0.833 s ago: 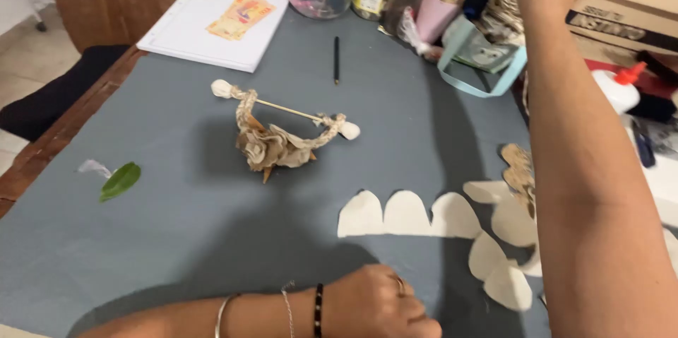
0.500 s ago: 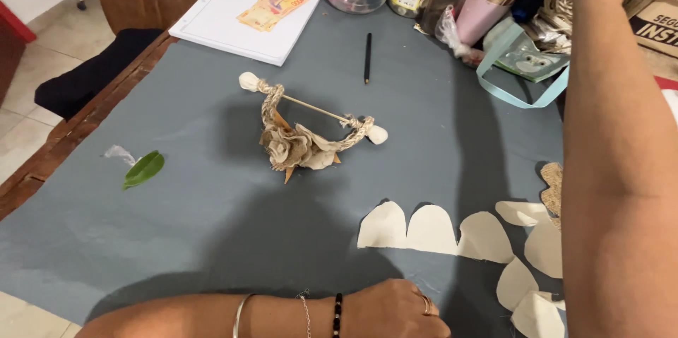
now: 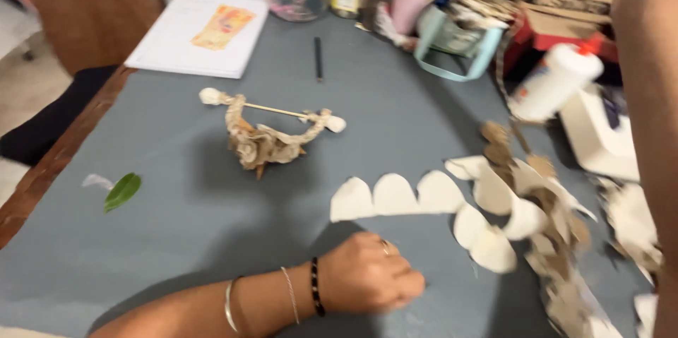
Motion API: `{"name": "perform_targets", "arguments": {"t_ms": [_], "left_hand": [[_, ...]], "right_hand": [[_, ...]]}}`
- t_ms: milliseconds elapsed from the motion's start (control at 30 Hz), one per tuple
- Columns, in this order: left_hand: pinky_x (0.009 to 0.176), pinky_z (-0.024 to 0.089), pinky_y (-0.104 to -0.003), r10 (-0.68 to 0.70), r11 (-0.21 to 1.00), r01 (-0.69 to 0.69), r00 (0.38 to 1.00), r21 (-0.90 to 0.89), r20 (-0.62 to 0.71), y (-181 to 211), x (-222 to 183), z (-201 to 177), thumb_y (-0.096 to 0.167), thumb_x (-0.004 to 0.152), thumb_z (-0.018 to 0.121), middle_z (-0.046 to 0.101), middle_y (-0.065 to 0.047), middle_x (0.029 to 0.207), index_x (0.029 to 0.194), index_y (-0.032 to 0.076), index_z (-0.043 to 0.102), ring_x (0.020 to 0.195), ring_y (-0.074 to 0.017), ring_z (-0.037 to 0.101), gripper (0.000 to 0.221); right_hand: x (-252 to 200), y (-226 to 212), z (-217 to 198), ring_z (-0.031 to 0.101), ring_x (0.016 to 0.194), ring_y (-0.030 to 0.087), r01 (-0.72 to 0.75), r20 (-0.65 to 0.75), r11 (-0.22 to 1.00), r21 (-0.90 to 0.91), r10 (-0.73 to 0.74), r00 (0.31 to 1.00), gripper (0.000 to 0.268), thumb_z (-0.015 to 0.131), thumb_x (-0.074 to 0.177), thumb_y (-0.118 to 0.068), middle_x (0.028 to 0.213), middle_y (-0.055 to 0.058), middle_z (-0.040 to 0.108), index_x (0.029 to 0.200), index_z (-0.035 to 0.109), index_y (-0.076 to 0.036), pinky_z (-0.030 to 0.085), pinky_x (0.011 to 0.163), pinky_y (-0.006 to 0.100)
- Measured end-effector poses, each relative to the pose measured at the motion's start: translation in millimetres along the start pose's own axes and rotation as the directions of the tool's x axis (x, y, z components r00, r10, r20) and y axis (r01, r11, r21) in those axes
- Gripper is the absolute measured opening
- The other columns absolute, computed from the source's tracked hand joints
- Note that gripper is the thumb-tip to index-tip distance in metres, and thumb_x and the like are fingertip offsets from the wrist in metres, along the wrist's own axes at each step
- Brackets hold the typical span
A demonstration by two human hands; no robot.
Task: Assembling decorative fabric flowers by folding petals and using a hot glue gun
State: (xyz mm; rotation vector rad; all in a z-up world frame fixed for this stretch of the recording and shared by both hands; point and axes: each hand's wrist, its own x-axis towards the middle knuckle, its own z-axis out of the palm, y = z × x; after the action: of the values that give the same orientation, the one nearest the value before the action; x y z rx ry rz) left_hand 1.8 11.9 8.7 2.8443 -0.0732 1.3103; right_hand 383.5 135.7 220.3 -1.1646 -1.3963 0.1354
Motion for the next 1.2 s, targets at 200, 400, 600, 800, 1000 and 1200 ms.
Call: {"name": "perform_targets", "arguments": {"t_ms": [200,400,600,800,1000,1200], "left_hand": [[0.05,0.036,-0.037,0.029,0.995,-0.026,0.999,0.1,-0.027,2,10,0,0.015,0.106,0.063,0.045,-0.001,0.064,0.071,0.015,0.048,0.055,-0.0228,0.049,0.037],[0.066,0.048,-0.031,0.071,0.983,-0.047,0.989,0.176,-0.131,30,36,-3,0.01,0.094,0.079,0.041,-0.003,0.081,0.086,0.01,0.045,0.064,-0.0177,0.043,0.034],[0.087,0.05,-0.038,0.015,0.972,-0.017,1.0,0.233,0.007,71,92,2,0.014,0.096,0.075,0.059,-0.006,0.123,0.121,0.011,0.062,0.111,-0.0244,0.06,0.028],[0.068,0.047,-0.031,-0.04,0.998,0.03,0.977,0.049,0.207,82,101,49,0.021,0.106,0.064,0.057,0.004,0.082,0.136,0.007,0.059,0.071,-0.0139,0.059,0.033],[0.059,0.047,-0.035,0.007,1.0,-0.009,0.975,0.01,0.221,83,114,67,0.013,0.103,0.065,0.059,-0.002,0.085,0.122,0.011,0.066,0.069,-0.0205,0.059,0.019],[0.06,0.047,-0.035,-0.002,1.0,-0.003,0.958,0.016,0.285,79,116,82,0.002,0.097,0.06,0.06,-0.004,0.084,0.122,0.009,0.066,0.067,-0.0225,0.059,0.027]], "right_hand": [[-152,-102,-33,0.061,0.084,0.015,-0.059,0.003,0.992,0.112,0.059,0.998,0.022,0.047,0.128,-0.033,0.107,0.017,0.066,0.125,0.038,-0.014,0.048,0.078,0.02],[-280,-115,-91,0.075,0.091,0.017,-0.206,0.219,0.94,0.272,0.148,0.964,0.008,0.049,0.11,-0.002,0.1,0.012,0.074,0.111,0.053,-0.009,0.065,0.08,0.02],[-357,-92,-110,0.075,0.087,0.03,-0.366,0.124,0.772,0.519,0.356,0.926,0.015,0.063,0.1,-0.014,0.105,0.027,0.071,0.107,0.051,-0.008,0.064,0.081,0.042],[-393,-90,-131,0.077,0.088,0.029,-0.465,0.149,0.673,0.576,0.472,0.869,0.012,0.065,0.098,-0.008,0.105,0.027,0.072,0.099,0.053,-0.008,0.062,0.081,0.039],[-384,-76,-211,0.076,0.087,0.014,-0.412,0.224,0.91,0.05,0.392,0.892,0.012,0.064,0.097,-0.009,0.098,0.008,0.078,0.108,0.067,-0.005,0.063,0.079,0.024],[-356,-27,-307,0.07,0.102,0.028,-0.256,-0.029,0.51,-0.821,0.409,0.912,0.035,0.06,0.1,0.011,0.128,0.017,0.073,0.13,0.072,-0.002,0.057,0.093,0.045]]}}
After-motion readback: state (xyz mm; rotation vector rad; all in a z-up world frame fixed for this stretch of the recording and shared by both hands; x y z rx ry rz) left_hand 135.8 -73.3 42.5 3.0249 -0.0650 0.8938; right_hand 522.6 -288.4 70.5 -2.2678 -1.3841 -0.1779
